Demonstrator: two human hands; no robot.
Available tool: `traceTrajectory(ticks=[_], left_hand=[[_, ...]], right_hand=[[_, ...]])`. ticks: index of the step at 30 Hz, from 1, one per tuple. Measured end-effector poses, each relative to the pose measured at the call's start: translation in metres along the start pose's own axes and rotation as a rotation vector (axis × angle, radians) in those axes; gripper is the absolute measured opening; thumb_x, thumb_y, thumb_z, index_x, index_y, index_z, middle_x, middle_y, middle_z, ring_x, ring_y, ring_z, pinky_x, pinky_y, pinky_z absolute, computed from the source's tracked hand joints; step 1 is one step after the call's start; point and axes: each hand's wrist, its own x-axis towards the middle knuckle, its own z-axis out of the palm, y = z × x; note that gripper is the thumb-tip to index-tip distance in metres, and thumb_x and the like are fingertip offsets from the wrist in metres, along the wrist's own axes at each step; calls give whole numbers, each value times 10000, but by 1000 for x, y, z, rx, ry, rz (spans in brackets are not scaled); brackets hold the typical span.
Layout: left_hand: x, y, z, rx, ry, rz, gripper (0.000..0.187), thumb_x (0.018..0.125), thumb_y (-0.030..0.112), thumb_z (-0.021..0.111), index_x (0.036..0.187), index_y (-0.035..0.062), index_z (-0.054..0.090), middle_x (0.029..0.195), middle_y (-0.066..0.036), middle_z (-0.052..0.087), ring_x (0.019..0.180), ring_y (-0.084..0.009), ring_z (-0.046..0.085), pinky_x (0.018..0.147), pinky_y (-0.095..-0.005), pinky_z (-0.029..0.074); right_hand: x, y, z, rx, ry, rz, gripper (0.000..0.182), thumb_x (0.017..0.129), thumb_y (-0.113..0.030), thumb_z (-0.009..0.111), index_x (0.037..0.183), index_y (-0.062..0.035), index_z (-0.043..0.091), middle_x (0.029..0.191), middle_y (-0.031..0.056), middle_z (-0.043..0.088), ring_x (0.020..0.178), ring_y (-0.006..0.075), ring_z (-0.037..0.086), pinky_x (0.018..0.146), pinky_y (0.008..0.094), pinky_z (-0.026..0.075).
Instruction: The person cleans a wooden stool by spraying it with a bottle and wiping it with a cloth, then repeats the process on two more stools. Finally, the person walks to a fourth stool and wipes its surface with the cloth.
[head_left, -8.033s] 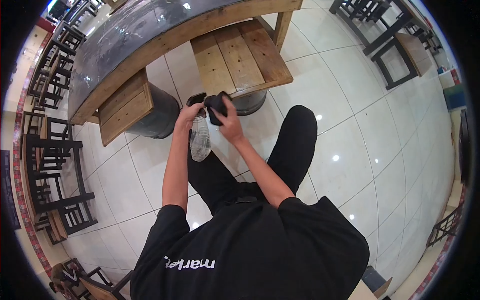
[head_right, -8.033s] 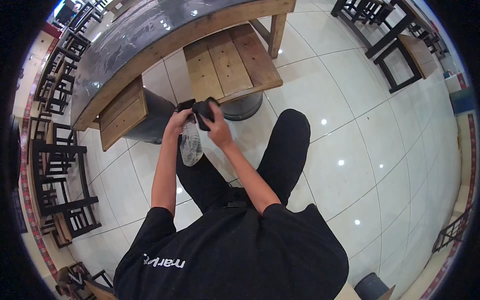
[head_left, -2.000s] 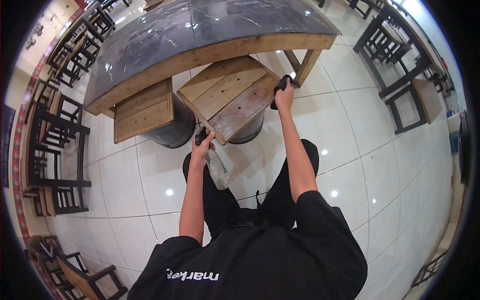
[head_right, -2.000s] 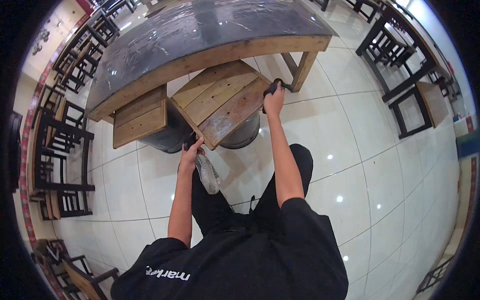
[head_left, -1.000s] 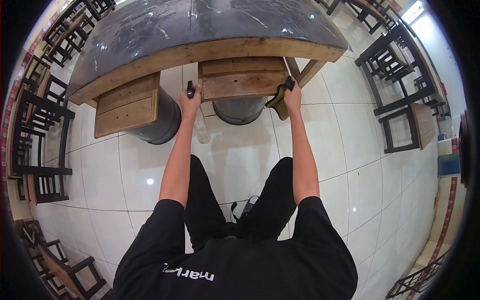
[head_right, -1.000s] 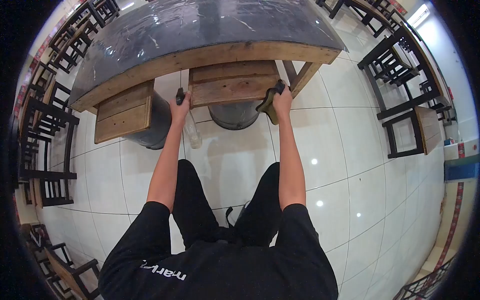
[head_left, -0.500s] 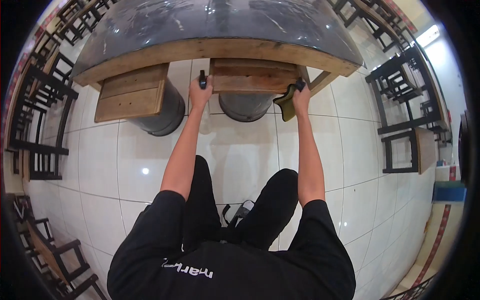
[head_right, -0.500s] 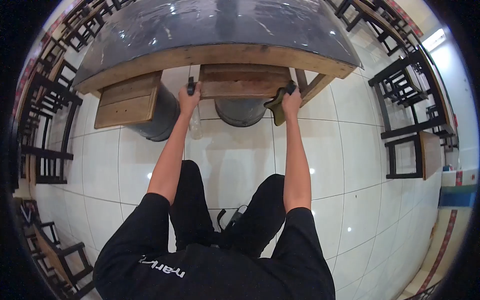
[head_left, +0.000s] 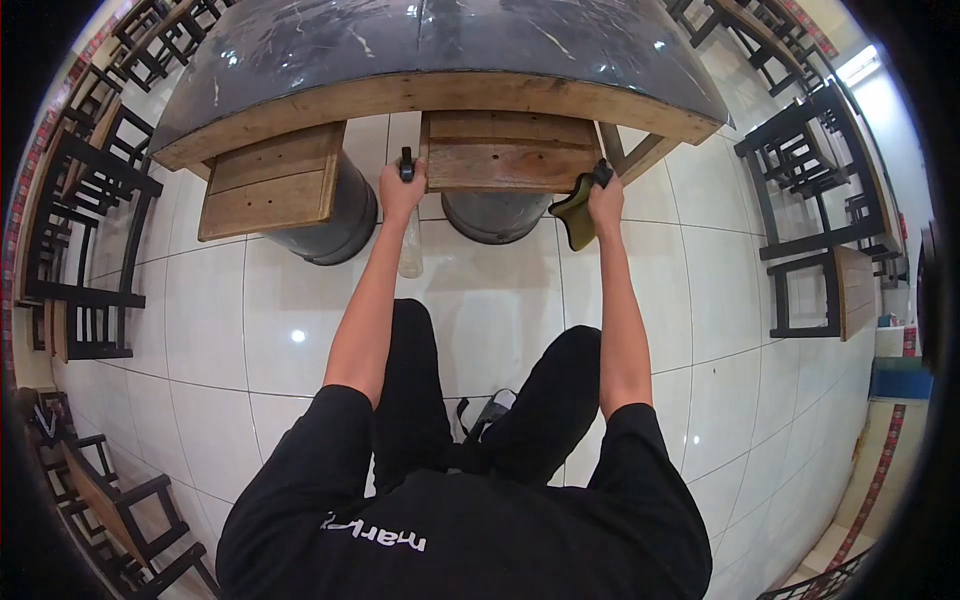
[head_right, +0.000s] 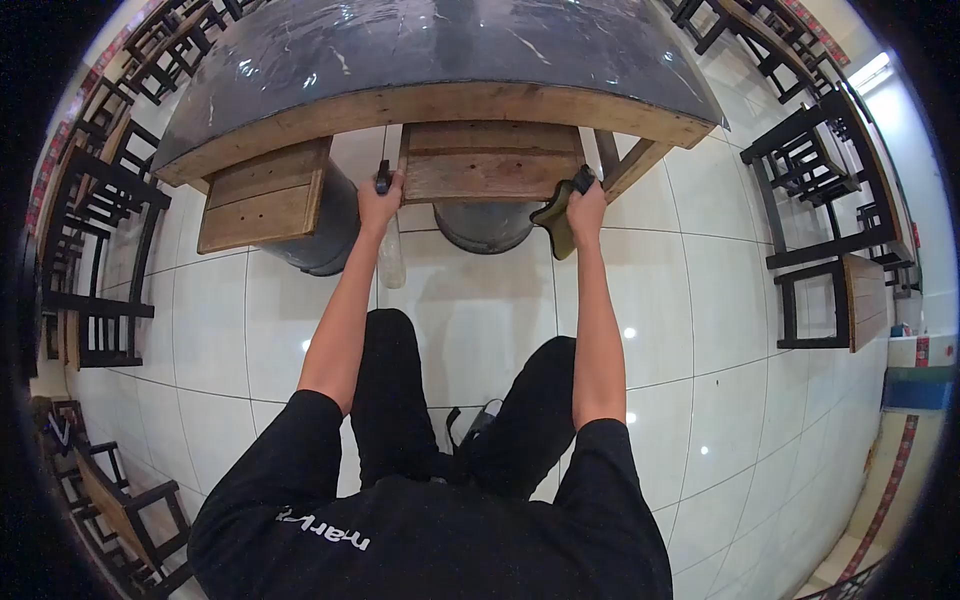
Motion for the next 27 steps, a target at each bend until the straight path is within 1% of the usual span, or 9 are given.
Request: traceTrajectory(ticks=[10,17,21,22,23,24,25,26,27], left_hand=[[-15,8,-7,-118,37,9,318,800,291,707,797,-26,693,608,-134,635,574,-204,626,587,-349,477],[-30,10,-21,-207,7,32,338,884,294,670,854,-43,675,561,-24,569,489,-98,556,468,-270,427],[-84,-6,-72,-506,34,89,228,906,178,660,798,10,550,631,23,495,553,-62,474,511,-221,397],[-103,3,-98,-433,24,38,235,897,160,668,776,17,526,635,17,484,561,-69,453,516,-231,387],[-121,14,-125,-362,13,-8,248,888,142,676,754,24,503,638,11,473,568,-76,433,520,-241,378],[-137,16,-151,-275,-15,0,238,877,139,684,758,24,513,626,-7,479,553,-97,438,513,-262,377],[-152,22,-180,-191,-40,11,229,867,135,693,762,24,523,614,-25,485,537,-117,442,505,-282,375],[-165,43,-214,-87,-102,-5,222,855,139,698,763,25,532,609,-43,493,528,-139,447,506,-300,381],[-179,65,-250,18,-162,-23,216,844,144,703,764,25,541,604,-61,502,518,-161,453,507,-319,387]], right_hand=[[-1,-8,-14,-56,-86,17,319,827,-91,516,1110,48,567,1003,303,623,1009,460,578,855,468,465],[-8,-17,-22,44,-116,17,447,856,-115,471,1280,20,505,1138,291,604,1111,424,557,938,420,434],[-45,-16,-63,-21,-13,240,437,872,-175,430,1215,71,543,1086,278,624,1057,409,582,922,410,434],[-63,-29,-81,44,-98,424,395,867,-204,442,1071,94,602,940,255,641,924,370,608,831,424,448],[-84,-30,-98,46,-194,593,333,856,-230,460,889,55,629,777,162,622,747,262,575,689,405,435],[-109,-44,-119,266,-303,785,247,827,-224,485,790,-8,598,700,70,563,655,162,496,590,353,391],[-131,-54,-144,255,-489,835,157,784,-191,500,739,-60,575,668,15,523,636,128,486,553,309,367],[-158,-59,-159,298,-619,816,130,753,-170,502,774,-63,571,659,2,496,634,137,497,556,313,379],[-174,-104,-189,525,-724,998,288,715,-114,495,976,-43,595,855,41,559,788,156,539,696,284,441]])
